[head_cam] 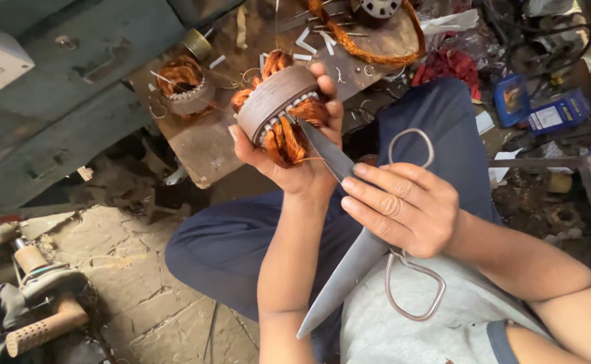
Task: The person uses a pair of pliers to cut and remove copper windings from a motor stator. They pull out the loosened wires by hand and place the stator on a workbench.
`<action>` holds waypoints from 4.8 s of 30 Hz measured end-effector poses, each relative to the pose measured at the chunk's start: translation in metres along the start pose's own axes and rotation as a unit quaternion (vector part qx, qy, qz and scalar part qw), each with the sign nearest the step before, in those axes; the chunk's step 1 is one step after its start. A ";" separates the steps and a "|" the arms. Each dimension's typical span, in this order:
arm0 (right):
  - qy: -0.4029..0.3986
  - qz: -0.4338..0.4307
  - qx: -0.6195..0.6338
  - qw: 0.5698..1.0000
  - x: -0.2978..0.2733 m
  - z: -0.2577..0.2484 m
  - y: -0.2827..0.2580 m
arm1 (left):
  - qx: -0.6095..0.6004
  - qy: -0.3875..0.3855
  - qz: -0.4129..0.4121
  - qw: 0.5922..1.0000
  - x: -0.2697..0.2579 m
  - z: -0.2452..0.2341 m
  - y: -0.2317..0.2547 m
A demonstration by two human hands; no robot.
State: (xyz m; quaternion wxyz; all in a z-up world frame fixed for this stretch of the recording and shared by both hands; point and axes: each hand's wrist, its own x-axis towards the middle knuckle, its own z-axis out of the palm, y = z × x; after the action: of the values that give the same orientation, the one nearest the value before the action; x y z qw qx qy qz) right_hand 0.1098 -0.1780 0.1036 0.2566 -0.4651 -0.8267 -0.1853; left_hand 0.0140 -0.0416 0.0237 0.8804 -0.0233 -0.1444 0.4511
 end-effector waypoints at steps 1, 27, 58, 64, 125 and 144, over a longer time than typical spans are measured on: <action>-0.001 -0.006 -0.004 1.000 0.000 -0.001 0.000 | -0.004 -0.012 -0.004 1.000 0.000 0.001 0.000; -0.007 -0.046 0.005 0.999 0.006 -0.004 -0.021 | -0.185 -0.133 -0.097 0.969 -0.006 0.004 0.009; 0.197 0.227 0.394 0.868 -0.032 0.061 -0.028 | -0.175 -0.079 0.116 0.975 -0.021 0.010 -0.005; 0.172 0.261 0.379 0.871 -0.027 0.043 -0.034 | -0.177 -0.062 0.074 0.979 -0.026 0.010 -0.002; 0.083 0.187 0.009 0.979 0.035 0.097 0.057 | 0.208 0.112 0.045 0.971 -0.005 -0.067 -0.007; 0.076 0.351 0.214 0.909 0.001 0.166 0.084 | 0.084 -0.019 0.149 0.985 0.008 -0.012 0.036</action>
State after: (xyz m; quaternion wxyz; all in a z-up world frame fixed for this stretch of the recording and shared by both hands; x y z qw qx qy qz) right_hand 0.1401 -0.0452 -0.0231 0.4599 -0.6439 -0.6082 0.0631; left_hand -0.0063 -0.0131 0.0077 0.7995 0.0378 -0.1174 0.5879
